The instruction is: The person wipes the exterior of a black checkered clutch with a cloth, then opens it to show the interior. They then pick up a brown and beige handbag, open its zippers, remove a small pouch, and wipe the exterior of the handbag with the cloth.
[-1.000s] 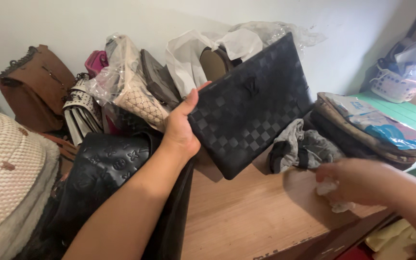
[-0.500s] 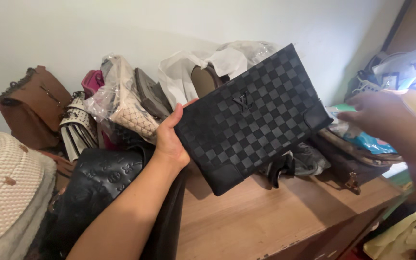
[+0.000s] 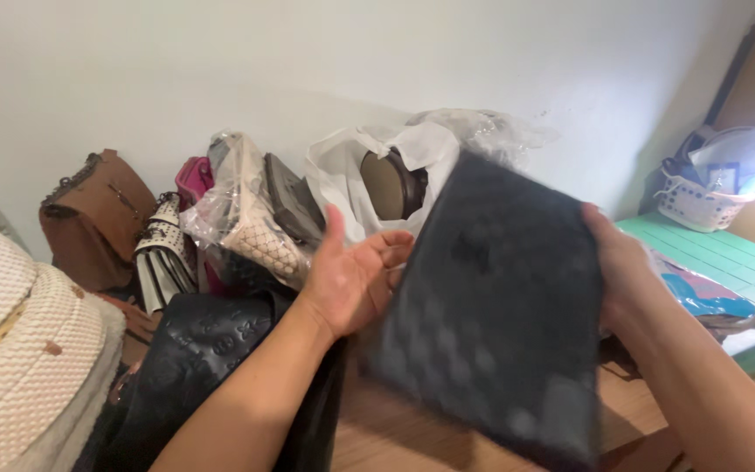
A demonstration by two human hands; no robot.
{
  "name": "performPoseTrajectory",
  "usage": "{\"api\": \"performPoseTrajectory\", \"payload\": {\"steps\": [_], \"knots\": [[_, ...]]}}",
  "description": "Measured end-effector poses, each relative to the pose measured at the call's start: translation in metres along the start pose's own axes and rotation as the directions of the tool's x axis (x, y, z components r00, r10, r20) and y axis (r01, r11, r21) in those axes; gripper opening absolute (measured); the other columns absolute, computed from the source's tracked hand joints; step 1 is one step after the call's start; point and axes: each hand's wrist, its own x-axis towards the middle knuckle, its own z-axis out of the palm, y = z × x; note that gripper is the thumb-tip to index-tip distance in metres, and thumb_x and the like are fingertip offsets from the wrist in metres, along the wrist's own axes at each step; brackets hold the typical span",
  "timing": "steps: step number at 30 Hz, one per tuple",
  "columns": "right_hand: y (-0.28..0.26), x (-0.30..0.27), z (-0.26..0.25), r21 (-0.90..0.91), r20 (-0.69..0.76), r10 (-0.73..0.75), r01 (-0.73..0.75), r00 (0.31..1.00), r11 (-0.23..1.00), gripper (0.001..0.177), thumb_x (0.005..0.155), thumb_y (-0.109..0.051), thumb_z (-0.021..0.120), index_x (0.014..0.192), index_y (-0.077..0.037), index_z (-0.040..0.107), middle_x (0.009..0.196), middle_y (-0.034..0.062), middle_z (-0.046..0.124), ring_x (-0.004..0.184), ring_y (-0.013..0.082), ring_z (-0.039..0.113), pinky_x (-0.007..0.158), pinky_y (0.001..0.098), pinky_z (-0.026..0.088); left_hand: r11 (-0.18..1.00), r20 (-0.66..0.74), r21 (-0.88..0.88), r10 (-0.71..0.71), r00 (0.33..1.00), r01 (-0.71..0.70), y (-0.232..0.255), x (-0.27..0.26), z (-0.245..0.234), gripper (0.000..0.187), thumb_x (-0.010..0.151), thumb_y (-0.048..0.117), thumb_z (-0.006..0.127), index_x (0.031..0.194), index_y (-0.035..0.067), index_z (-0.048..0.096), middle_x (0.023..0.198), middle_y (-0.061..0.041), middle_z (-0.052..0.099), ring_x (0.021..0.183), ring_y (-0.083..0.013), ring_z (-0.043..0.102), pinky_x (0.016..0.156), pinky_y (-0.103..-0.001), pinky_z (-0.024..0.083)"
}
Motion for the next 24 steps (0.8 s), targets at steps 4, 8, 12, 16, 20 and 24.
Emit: {"api": "performPoseTrajectory", "payload": {"steps": [4,8,12,16,20,24], "knots": [[0.017,0.010,0.021,-0.305,0.180,-0.071,0.125,0.981,0.944,0.047,0.099,-0.038,0.059,0.126,0.000,0.069,0.121,0.0155,0.072,0.108,0.0288,0.065,0.096,0.0435,0.051,0.984,-0.450,0.156,-0.009,0.893,0.089,-0.009,0.004,0.003,0.071,0.087,0.059,0.060,0.133,0.005,0.064,0.129,-0.012,0.070,0.118,-0.0274,0.067,0.104,-0.044,0.051],[0.035,0.047,0.032,-0.414,0.320,-0.115,0.249,0.940,0.876,0.054,0.101,-0.046,0.050,0.127,-0.002,0.067,0.120,0.0117,0.074,0.108,0.0252,0.069,0.094,0.0375,0.053,0.986,-0.561,0.164,0.071,0.825,0.026,-0.002,0.002,0.006,0.050,0.093,0.037,0.065,0.128,0.001,0.064,0.125,-0.015,0.070,0.112,-0.0297,0.068,0.099,-0.045,0.054],[0.030,0.086,-0.003,-0.889,0.444,-0.050,0.433,0.895,-0.147,0.041,0.106,-0.037,0.045,0.130,-0.013,0.068,0.117,0.0153,0.075,0.106,0.0305,0.073,0.095,0.0413,0.056,0.964,-0.617,0.253,0.227,0.753,-0.083,0.001,0.001,0.004,0.050,0.094,0.037,0.063,0.128,0.000,0.065,0.126,-0.016,0.071,0.114,-0.0310,0.068,0.099,-0.045,0.054],[0.050,0.083,-0.045,-0.861,0.268,0.124,0.295,0.955,-0.414,0.036,0.093,-0.035,0.066,0.124,-0.016,0.069,0.114,0.0103,0.076,0.106,0.0281,0.073,0.097,0.0427,0.056,0.971,-0.601,0.185,0.234,0.764,-0.152,0.004,0.000,-0.004,0.053,0.093,0.040,0.063,0.128,0.000,0.064,0.126,-0.017,0.070,0.114,-0.0333,0.068,0.099,-0.048,0.053],[0.055,0.049,-0.056,-0.714,0.318,0.459,0.528,0.829,-0.459,0.054,0.070,-0.034,0.089,0.120,-0.016,0.079,0.111,0.0083,0.082,0.105,0.0239,0.076,0.090,0.0419,0.059,0.975,-0.559,0.170,0.215,0.801,-0.142,0.002,0.001,-0.007,0.059,0.093,0.046,0.063,0.131,0.001,0.062,0.129,-0.016,0.069,0.116,-0.0330,0.067,0.101,-0.047,0.053],[0.051,0.052,-0.042,-0.770,0.223,0.196,0.296,0.955,-0.565,0.047,0.087,-0.041,0.073,0.130,-0.021,0.071,0.123,0.0133,0.072,0.114,0.0305,0.069,0.097,0.0446,0.055,0.957,-0.530,0.241,0.269,0.804,-0.162,0.000,0.001,-0.008,0.065,0.093,0.051,0.064,0.135,0.002,0.061,0.133,-0.016,0.067,0.120,-0.0315,0.065,0.103,-0.046,0.051]]}}
